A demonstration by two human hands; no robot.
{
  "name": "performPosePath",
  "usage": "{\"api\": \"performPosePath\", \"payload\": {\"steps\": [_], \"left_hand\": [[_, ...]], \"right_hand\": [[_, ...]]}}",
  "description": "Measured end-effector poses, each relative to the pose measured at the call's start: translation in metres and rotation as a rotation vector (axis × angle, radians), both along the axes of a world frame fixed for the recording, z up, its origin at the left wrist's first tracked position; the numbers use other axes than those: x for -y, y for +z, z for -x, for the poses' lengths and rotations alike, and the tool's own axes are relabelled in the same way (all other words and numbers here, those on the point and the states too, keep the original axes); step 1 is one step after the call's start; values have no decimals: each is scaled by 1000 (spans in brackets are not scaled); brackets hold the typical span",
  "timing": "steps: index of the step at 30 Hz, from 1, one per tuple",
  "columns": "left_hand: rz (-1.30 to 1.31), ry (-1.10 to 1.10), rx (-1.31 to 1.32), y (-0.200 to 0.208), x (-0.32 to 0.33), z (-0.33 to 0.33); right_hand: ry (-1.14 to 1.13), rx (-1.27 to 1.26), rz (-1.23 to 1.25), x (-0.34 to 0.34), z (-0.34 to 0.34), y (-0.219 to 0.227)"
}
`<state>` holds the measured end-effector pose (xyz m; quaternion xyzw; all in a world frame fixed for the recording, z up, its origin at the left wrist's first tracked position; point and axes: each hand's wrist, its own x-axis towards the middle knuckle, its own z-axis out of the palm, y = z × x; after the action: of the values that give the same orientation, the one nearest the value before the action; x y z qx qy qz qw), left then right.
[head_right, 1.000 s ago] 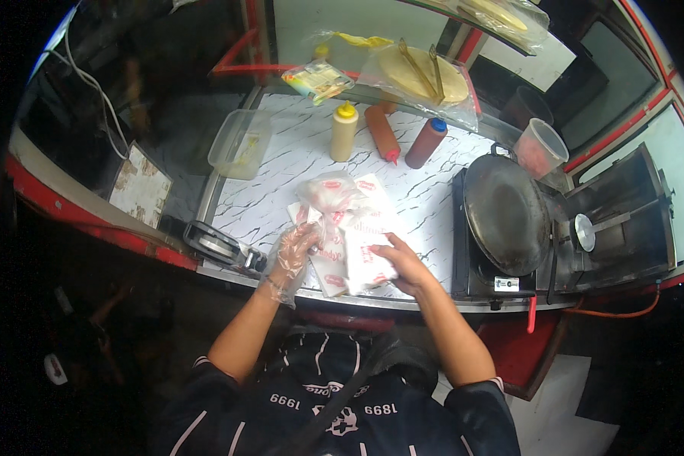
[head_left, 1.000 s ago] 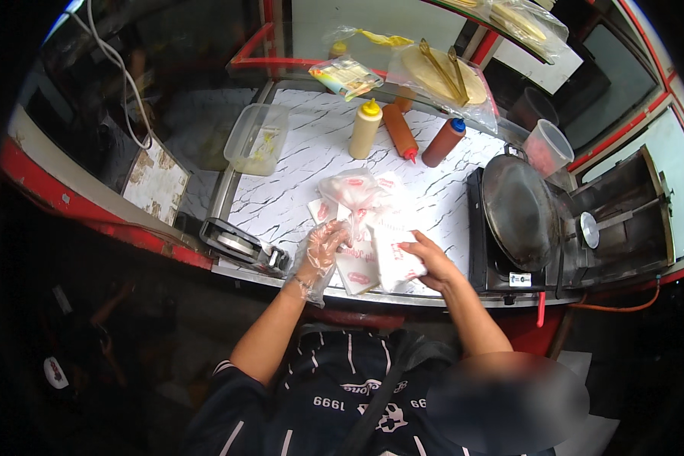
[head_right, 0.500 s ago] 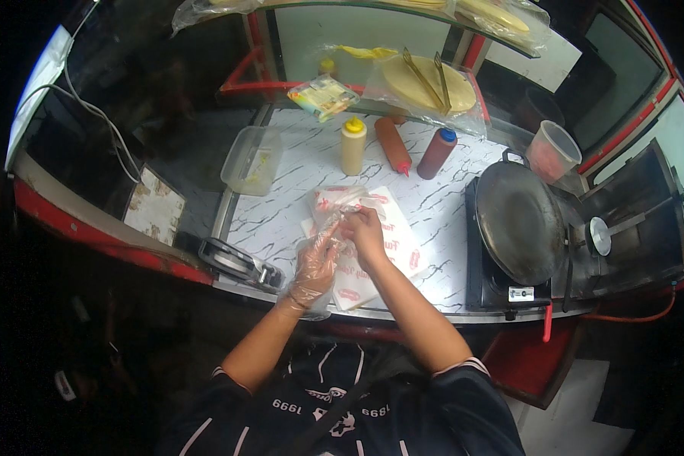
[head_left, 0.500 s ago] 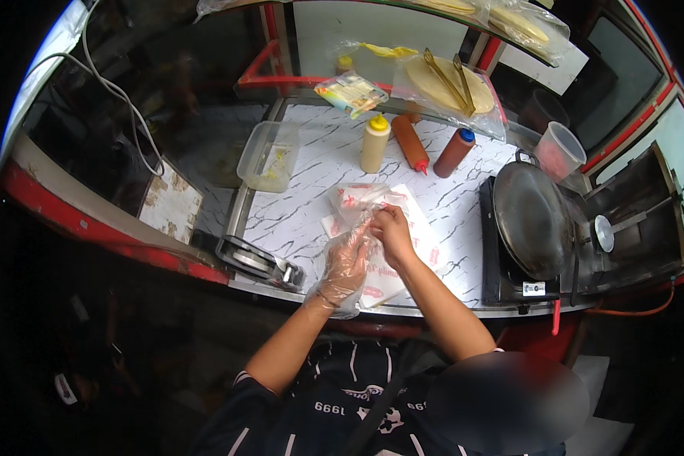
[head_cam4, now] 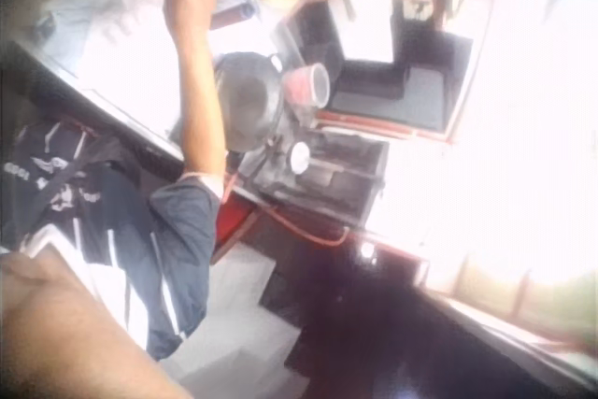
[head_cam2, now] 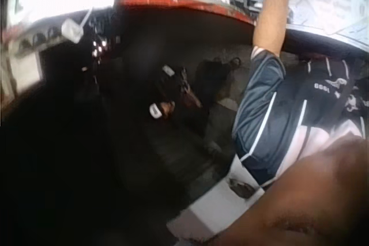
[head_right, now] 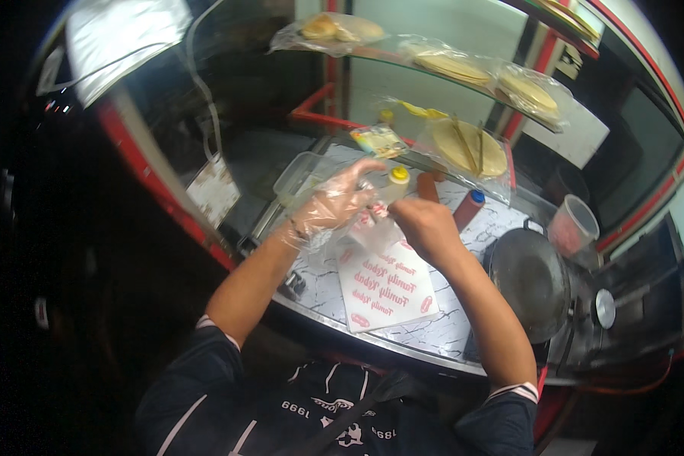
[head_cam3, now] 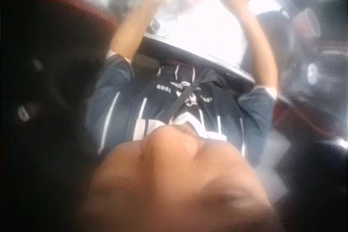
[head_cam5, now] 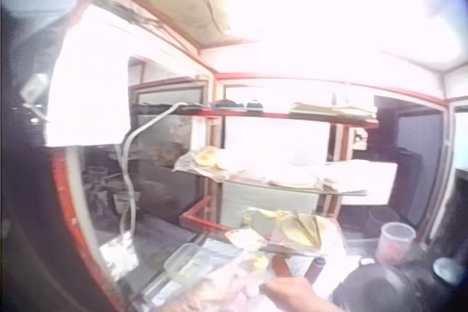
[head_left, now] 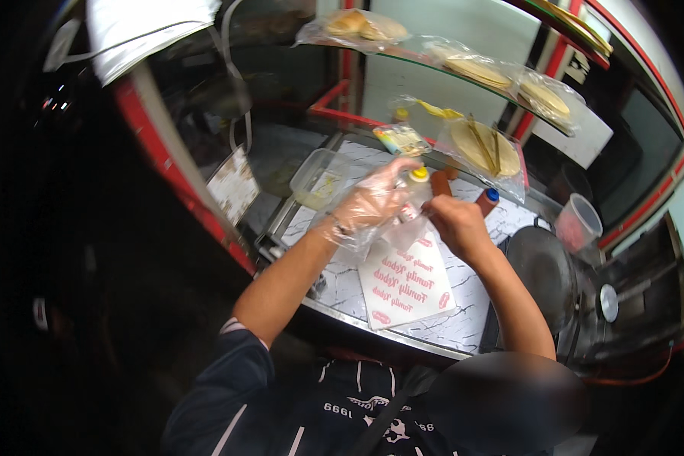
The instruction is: The person cooks tortillas on a flat griddle, then assembles tacos by placing shredded lettuce, meat, and sauces onto the tortillas. They fold the tacos in paper wrappers and hand them to a customer.
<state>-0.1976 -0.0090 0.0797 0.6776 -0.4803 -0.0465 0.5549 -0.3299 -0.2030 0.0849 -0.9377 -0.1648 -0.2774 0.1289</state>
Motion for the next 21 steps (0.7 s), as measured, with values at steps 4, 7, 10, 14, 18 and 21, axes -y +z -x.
{"api": "performPosePath", "payload": {"steps": [4,7,10,14,18,21], "left_hand": [[-125,171,539,77,-27,43],[-125,198,520,107,-63,80],[120,279,467,87,-130,109],[642,554,-495,-28,-227,169],[1033,324,-1017,-164,-295,237],[1186,154,-1042,-225,-301,261]], "right_hand": [[122,30,-447,-35,1,43],[359,-116,-650,-62,0,50],[589,-280,-729,-125,13,60],[804,-553,-831,-213,29,60],[870,-929,-827,-300,26,40],[875,-1125,-826,-363,14,5]]}}
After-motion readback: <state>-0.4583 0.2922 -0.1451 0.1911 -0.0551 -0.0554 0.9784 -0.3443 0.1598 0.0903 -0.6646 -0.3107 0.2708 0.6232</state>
